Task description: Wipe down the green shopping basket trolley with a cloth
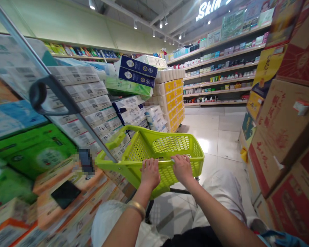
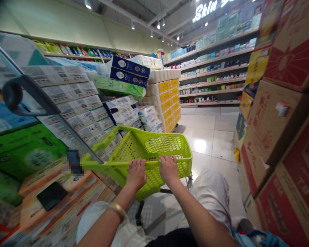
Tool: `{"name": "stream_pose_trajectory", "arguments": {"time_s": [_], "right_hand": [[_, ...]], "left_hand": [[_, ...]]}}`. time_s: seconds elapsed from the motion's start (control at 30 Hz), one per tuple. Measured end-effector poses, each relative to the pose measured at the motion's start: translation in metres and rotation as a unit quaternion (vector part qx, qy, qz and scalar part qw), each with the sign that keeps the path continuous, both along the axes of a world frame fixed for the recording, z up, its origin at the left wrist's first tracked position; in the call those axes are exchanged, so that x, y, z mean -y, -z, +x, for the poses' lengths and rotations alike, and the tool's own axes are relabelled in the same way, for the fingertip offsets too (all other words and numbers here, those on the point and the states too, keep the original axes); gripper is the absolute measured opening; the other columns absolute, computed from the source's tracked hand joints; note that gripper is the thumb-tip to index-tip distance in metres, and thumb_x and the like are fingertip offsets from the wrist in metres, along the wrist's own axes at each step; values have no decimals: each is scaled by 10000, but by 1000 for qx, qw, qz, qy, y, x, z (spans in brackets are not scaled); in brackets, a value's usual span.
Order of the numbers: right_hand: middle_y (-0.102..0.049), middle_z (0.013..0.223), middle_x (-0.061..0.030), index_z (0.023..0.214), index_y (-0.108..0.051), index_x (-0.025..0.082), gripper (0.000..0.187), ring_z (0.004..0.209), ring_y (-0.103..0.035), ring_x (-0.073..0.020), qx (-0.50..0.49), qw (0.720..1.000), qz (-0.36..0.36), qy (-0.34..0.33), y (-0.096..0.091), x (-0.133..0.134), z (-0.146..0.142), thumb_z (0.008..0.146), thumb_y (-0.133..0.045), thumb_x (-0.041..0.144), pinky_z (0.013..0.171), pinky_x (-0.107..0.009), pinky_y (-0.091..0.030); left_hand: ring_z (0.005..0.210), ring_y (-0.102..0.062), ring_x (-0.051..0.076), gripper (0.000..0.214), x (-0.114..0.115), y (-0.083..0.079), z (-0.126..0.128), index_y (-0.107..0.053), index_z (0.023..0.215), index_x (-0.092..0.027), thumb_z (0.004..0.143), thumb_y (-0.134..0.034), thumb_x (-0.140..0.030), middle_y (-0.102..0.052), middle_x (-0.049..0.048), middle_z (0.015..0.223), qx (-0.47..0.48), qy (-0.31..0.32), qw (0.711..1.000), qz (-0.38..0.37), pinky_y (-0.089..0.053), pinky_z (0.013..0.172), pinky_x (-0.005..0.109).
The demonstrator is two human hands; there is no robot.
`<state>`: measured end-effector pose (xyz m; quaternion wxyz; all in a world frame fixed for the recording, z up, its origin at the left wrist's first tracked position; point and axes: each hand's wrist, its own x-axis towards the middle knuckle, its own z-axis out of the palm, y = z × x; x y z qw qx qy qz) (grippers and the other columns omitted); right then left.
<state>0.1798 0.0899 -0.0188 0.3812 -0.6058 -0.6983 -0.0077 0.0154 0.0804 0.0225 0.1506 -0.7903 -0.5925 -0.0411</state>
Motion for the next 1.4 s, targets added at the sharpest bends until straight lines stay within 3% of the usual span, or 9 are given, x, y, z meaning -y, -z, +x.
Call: {"name": "stream_pose_trajectory", "arguments": {"time_s": [0.1, 0.17, 0.3, 0.43, 0.77, 1.03, 1.17, 1.4], "right_hand": [[-673, 973, -42, 998, -661, 234, 329, 955, -552, -211, -2, 998, 0, 68, 6, -3, 32, 773, -502, 56, 1008, -386, -237], [-669, 955, -53, 985, -668, 224, 321, 949, -547, -219, -5, 996, 2, 91, 7, -5, 37, 772, -500, 54, 982, -380, -257], [-661, 948, -64, 989, -671, 213, 319, 933, -537, -221, 4, 999, 1, 51, 3, -6, 7, 775, -497, 51, 933, -344, -304], [-665, 994, -46, 1021, -659, 237, 331, 960, -541, -207, 13, 1000, 0, -1, -1, -5, -13, 788, -496, 68, 995, -343, -272], [-678, 970, -34, 1006, -665, 235, 309, 951, -573, -195, 22, 996, -23, 78, 7, -1, 61, 794, -499, 83, 1006, -365, -243], [-687, 994, -30, 1021, -663, 225, 325, 952, -579, -186, 9, 995, 2, 100, 14, 7, 68, 790, -491, 74, 1004, -349, -253], [-688, 996, -27, 1033, -660, 226, 342, 973, -585, -186, 7, 996, 14, 90, 16, 9, 69, 787, -479, 73, 1031, -359, -258], [-687, 1036, -44, 1057, -644, 206, 386, 995, -587, -188, -21, 997, 52, 60, 27, 11, 55, 761, -443, 62, 1065, -371, -291]], "left_hand": [[1115, -451, 291, 447, -4, -3, 4, -497, 1159, -145, 720, -546, -208, -540, 125, 1104, -1, -11, 1000, -6, -208, 1092, 454], [1113, -453, 295, 439, -6, -4, 7, -503, 1148, -144, 718, -547, -216, -542, 128, 1101, -1, -16, 1000, -3, -199, 1099, 459], [1106, -461, 297, 448, -5, -2, 8, -501, 1150, -151, 711, -551, -224, -543, 126, 1098, -2, -11, 1000, 4, -189, 1106, 469], [1128, -449, 291, 484, -5, 0, 2, -480, 1186, -153, 708, -545, -203, -534, 123, 1115, -2, 3, 1000, -2, -186, 1112, 463], [1145, -447, 294, 518, -11, -1, 6, -472, 1210, -148, 699, -538, -203, -532, 121, 1125, -3, 3, 1000, -14, -147, 1133, 470], [1211, -425, 280, 564, -20, 1, 6, -444, 1269, -140, 717, -537, -206, -518, 125, 1218, -1, 40, 999, -27, -104, 1170, 461], [1350, -329, 270, 611, -28, -1, 3, -418, 1325, -152, 723, -526, -174, -480, 138, 1354, -1, 45, 999, -24, -65, 1189, 477], [1468, -55, 336, 790, -28, 7, 8, -302, 1447, -118, 696, -543, -159, -199, 159, 1574, 53, -18, 998, 5, -81, 1184, 541]]}}
